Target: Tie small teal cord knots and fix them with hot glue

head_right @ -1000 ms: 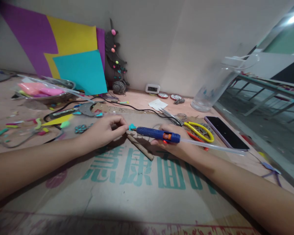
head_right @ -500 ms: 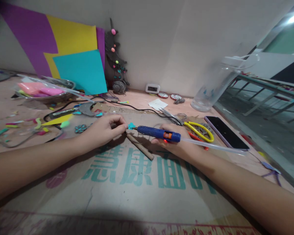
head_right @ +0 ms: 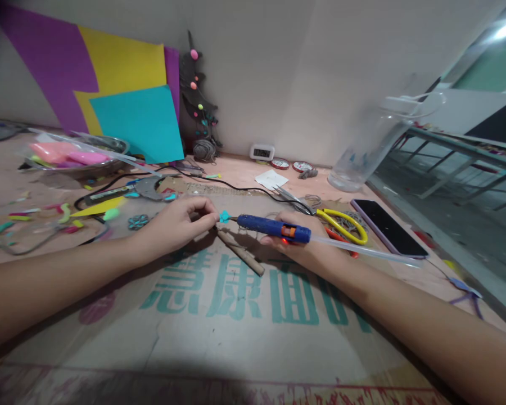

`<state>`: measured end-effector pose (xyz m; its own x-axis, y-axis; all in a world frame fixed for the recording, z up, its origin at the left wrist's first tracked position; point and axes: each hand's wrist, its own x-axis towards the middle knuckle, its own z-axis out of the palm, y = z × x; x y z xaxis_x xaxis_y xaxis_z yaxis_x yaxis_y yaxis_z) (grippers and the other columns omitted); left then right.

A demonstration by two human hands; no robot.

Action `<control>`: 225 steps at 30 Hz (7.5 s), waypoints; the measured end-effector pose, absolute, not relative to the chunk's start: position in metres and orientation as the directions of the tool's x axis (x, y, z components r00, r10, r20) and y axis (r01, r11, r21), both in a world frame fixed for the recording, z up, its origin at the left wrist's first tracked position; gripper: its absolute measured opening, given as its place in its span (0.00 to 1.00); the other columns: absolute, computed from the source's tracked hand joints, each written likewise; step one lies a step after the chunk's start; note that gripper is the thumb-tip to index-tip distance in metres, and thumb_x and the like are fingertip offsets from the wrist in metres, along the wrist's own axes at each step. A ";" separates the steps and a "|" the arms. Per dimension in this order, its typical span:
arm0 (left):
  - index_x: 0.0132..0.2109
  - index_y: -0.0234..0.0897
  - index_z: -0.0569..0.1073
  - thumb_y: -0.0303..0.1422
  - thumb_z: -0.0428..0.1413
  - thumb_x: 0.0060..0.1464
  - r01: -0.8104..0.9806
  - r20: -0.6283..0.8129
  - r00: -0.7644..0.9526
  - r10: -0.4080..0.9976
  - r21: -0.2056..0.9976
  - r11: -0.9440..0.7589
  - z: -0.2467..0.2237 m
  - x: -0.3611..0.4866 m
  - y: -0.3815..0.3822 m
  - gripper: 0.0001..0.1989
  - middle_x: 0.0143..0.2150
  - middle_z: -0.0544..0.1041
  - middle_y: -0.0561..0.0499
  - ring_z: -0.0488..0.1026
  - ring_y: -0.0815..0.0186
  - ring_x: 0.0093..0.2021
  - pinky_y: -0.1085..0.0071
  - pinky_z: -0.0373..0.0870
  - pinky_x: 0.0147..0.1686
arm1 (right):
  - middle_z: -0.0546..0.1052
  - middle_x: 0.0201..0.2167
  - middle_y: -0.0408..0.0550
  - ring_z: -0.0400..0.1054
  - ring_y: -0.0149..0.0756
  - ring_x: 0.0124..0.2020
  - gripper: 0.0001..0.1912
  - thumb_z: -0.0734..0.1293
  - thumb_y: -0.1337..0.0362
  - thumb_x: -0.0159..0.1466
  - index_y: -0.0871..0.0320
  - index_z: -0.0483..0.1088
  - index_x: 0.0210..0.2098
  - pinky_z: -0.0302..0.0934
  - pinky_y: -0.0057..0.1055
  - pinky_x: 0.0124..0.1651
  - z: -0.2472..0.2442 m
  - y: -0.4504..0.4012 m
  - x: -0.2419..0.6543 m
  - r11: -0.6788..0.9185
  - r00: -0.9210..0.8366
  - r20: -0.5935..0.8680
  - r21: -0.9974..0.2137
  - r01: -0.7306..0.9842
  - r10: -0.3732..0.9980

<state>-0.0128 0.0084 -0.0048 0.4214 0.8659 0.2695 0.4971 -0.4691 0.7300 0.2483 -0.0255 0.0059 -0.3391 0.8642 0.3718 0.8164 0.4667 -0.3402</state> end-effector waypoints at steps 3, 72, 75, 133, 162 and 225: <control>0.29 0.36 0.70 0.37 0.51 0.58 0.497 0.263 0.419 0.869 0.735 -0.462 -0.004 -0.013 0.008 0.12 0.27 0.73 0.55 0.68 0.67 0.29 0.71 0.60 0.29 | 0.72 0.21 0.48 0.67 0.37 0.22 0.15 0.66 0.50 0.58 0.55 0.69 0.25 0.60 0.34 0.24 0.009 -0.026 0.246 0.466 -0.334 0.382 -0.337 0.818 0.862; 0.30 0.36 0.71 0.34 0.51 0.57 0.515 0.259 0.493 0.831 0.683 -0.518 0.001 -0.010 0.003 0.10 0.25 0.73 0.53 0.69 0.66 0.28 0.72 0.60 0.27 | 0.72 0.23 0.48 0.66 0.38 0.24 0.17 0.67 0.48 0.56 0.56 0.70 0.26 0.57 0.33 0.25 0.006 -0.023 0.250 0.444 -0.358 0.286 -0.341 0.829 0.889; 0.30 0.36 0.71 0.34 0.50 0.57 0.511 0.261 0.498 0.827 0.683 -0.522 0.000 -0.009 0.003 0.10 0.25 0.73 0.53 0.69 0.66 0.28 0.72 0.60 0.27 | 0.72 0.23 0.48 0.66 0.38 0.24 0.17 0.68 0.48 0.56 0.56 0.70 0.27 0.57 0.33 0.25 0.005 -0.023 0.251 0.424 -0.344 0.269 -0.353 0.834 0.900; 0.33 0.36 0.72 0.42 0.52 0.57 0.434 0.229 0.367 0.901 0.815 -0.384 -0.008 -0.012 0.013 0.14 0.31 0.76 0.51 0.73 0.63 0.34 0.71 0.66 0.33 | 0.77 0.33 0.50 0.68 0.38 0.32 0.19 0.63 0.48 0.63 0.56 0.76 0.36 0.56 0.33 0.34 0.065 0.025 0.283 0.215 -0.126 0.340 -0.239 0.947 0.932; 0.28 0.36 0.68 0.35 0.53 0.54 0.408 0.292 0.320 0.902 0.817 -0.409 0.004 -0.008 0.004 0.09 0.26 0.71 0.54 0.69 0.66 0.30 0.72 0.64 0.31 | 0.66 0.22 0.36 0.56 0.25 0.20 0.13 0.68 0.53 0.60 0.57 0.66 0.33 0.52 0.26 0.22 0.006 -0.028 0.177 0.175 -0.164 0.139 -0.957 0.233 0.977; 0.35 0.37 0.68 0.43 0.55 0.55 0.455 0.257 0.451 0.855 0.758 -0.468 -0.003 -0.004 -0.001 0.13 0.30 0.73 0.53 0.70 0.66 0.30 0.72 0.63 0.29 | 0.61 0.12 0.32 0.50 0.23 0.14 0.15 0.69 0.53 0.59 0.57 0.65 0.31 0.43 0.23 0.17 -0.002 -0.025 0.176 0.034 -0.182 0.023 -0.998 0.057 0.983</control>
<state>-0.0039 -0.0014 -0.0035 0.4510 0.8546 0.2573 0.4546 -0.4680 0.7578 0.1758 -0.0247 -0.0022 -0.1815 0.9831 0.0227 0.0568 0.0336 -0.9978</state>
